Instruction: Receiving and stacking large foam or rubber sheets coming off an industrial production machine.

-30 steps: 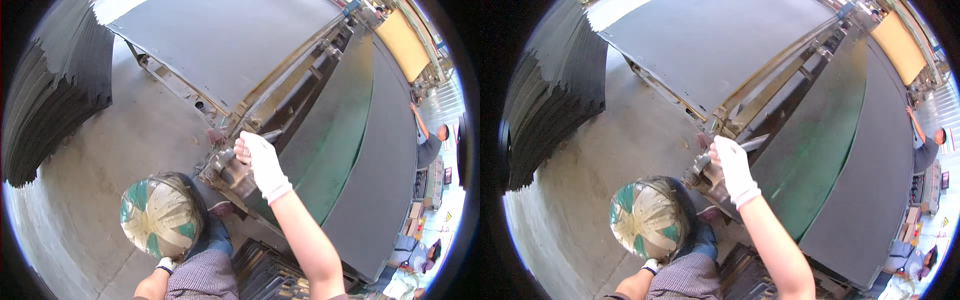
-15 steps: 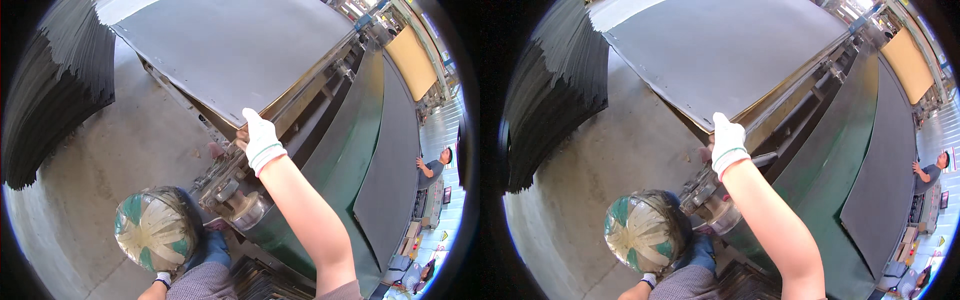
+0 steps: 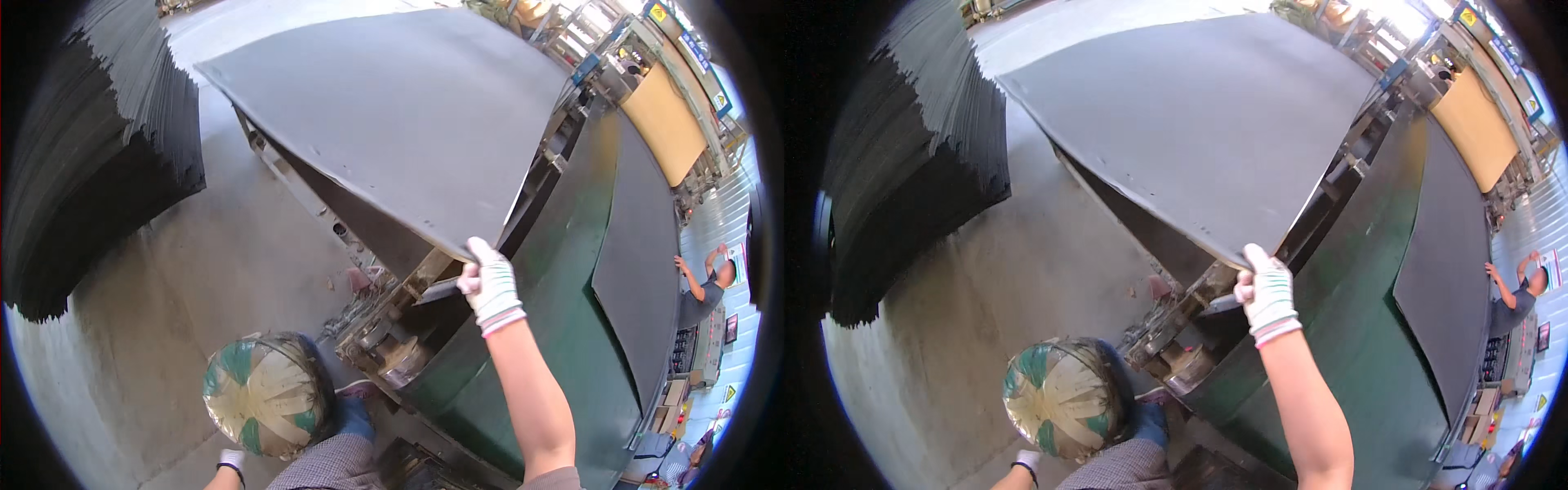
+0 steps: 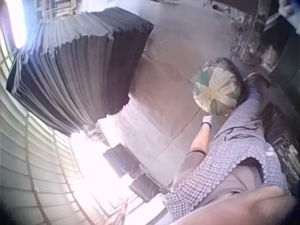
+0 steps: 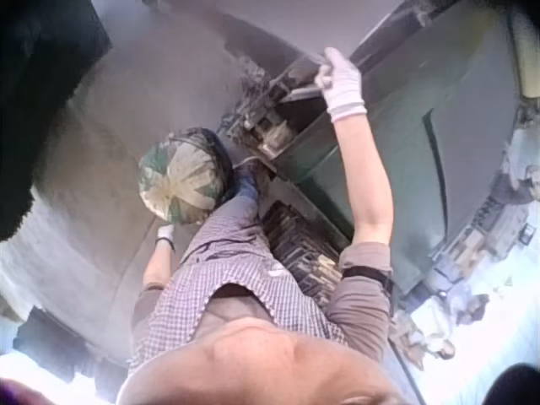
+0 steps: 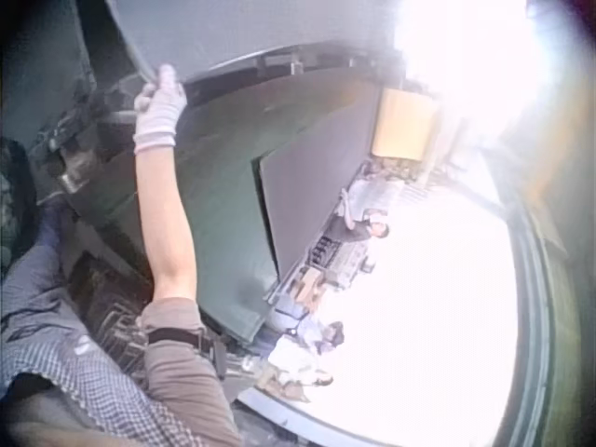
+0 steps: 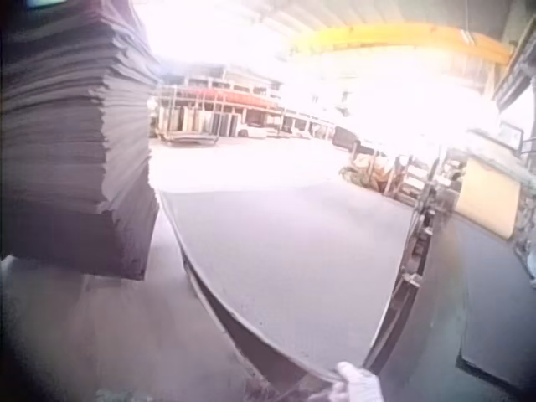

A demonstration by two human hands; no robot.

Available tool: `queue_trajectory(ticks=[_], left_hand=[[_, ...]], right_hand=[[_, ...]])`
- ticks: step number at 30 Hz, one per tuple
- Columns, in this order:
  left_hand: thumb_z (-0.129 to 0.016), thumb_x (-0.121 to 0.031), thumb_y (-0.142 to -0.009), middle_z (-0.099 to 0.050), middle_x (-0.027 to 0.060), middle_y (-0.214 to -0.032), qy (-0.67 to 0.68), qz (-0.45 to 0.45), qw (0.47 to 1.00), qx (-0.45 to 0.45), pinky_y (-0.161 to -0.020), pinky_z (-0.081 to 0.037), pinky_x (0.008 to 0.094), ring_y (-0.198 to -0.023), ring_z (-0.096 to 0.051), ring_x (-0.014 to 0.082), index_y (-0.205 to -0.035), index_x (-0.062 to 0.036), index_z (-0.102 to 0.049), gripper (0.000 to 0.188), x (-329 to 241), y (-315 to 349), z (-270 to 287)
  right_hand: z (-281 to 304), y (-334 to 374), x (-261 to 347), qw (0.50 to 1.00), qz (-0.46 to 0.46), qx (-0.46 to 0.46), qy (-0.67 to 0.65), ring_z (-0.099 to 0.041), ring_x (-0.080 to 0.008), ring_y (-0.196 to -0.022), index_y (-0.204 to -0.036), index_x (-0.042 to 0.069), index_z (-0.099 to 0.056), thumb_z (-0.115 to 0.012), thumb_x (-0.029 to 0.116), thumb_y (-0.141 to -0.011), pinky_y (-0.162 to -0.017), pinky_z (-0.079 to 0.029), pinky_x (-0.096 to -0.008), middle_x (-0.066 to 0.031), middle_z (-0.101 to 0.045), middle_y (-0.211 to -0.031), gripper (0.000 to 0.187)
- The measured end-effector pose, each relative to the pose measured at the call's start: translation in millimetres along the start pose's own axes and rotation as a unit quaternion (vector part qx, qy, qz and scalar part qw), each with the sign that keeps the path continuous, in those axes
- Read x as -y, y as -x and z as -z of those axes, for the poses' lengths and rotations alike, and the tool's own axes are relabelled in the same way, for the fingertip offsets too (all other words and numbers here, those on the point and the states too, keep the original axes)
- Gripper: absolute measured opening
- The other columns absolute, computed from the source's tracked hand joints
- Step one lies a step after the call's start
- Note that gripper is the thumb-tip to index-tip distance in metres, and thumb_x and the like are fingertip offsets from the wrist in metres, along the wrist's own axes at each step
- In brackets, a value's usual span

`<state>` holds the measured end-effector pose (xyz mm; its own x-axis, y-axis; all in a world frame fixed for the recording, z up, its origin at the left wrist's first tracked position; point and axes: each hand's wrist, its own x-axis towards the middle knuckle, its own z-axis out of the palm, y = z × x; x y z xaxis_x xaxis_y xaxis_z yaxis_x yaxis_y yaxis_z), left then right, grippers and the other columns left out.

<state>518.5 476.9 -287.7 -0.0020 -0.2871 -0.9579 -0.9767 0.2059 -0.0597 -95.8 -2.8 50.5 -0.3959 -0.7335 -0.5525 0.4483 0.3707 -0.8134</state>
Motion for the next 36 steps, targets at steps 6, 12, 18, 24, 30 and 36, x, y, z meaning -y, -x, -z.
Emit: queue_trajectory(ticks=[6,12,18,24,30,36], left_hand=[[-0.066,-0.007,-0.088,-0.055,0.0168,-0.120,0.536,0.159,0.589,-0.584,-0.100,-0.044,0.0381,-0.113,-0.054,0.0272,-0.129,0.0013,-0.050,0.045,10,32,184],[-0.049,-0.042,-0.102,-0.037,0.0159,-0.152,0.671,-0.090,0.412,-0.610,-0.117,-0.025,0.0363,-0.140,-0.036,0.0250,-0.144,0.0039,-0.039,0.064,54,112,447],[-0.051,-0.057,-0.095,-0.022,0.0113,-0.161,0.619,-0.127,0.634,-0.445,-0.120,-0.015,0.0431,-0.147,-0.021,0.0270,-0.154,-0.0038,-0.024,0.084,88,103,521],[-0.084,-0.033,-0.076,-0.033,0.0164,-0.156,0.748,0.102,0.586,-0.296,-0.112,-0.031,0.0556,-0.141,-0.035,0.0332,-0.156,-0.0091,-0.010,0.112,13,60,410],[-0.067,-0.018,-0.090,-0.064,0.0122,-0.121,0.865,-0.075,0.487,-0.095,-0.098,-0.046,0.0567,-0.110,-0.061,0.0338,-0.124,-0.0052,-0.060,0.037,30,22,331],[-0.070,-0.025,-0.086,-0.065,0.0116,-0.112,0.784,-0.279,0.550,0.074,-0.094,-0.051,0.0485,-0.100,-0.064,0.0294,-0.117,-0.0067,-0.062,0.037,-137,206,372]], right_hand=[[48,67,69,0.993,0.113,0.022,0.004,-0.033,-0.0085,-0.033,-0.078,0.012,-0.055,-0.071,0.023,-0.089,-0.033,-0.028,-0.0248,0.0039,-0.036,-0.046,0.022],[169,156,128,0.988,0.088,-0.089,0.084,-0.031,-0.0071,-0.031,-0.077,0.011,-0.056,-0.071,0.020,-0.087,-0.031,-0.023,-0.0251,0.0046,-0.039,-0.048,0.020],[336,331,167,0.937,0.121,-0.323,0.064,-0.031,-0.0052,-0.032,-0.079,0.016,-0.057,-0.068,0.028,-0.082,-0.031,-0.028,-0.0241,0.0055,-0.039,-0.047,0.016],[394,491,92,0.930,0.090,-0.353,0.056,-0.034,-0.0082,-0.029,-0.073,0.013,-0.058,-0.068,0.026,-0.076,-0.027,-0.027,-0.0244,0.0045,-0.047,-0.049,0.016],[507,644,-35,0.848,0.127,-0.509,-0.077,-0.042,-0.0127,-0.039,-0.087,0.014,-0.061,-0.069,0.034,-0.077,-0.036,-0.037,-0.0291,-0.0019,-0.058,-0.066,0.024],[399,587,-120,0.892,0.061,-0.335,-0.296,-0.052,-0.0310,-0.116,-0.144,0.017,-0.041,-0.061,0.065,-0.080,-0.095,-0.042,-0.0501,-0.0045,-0.048,-0.136,0.083]])
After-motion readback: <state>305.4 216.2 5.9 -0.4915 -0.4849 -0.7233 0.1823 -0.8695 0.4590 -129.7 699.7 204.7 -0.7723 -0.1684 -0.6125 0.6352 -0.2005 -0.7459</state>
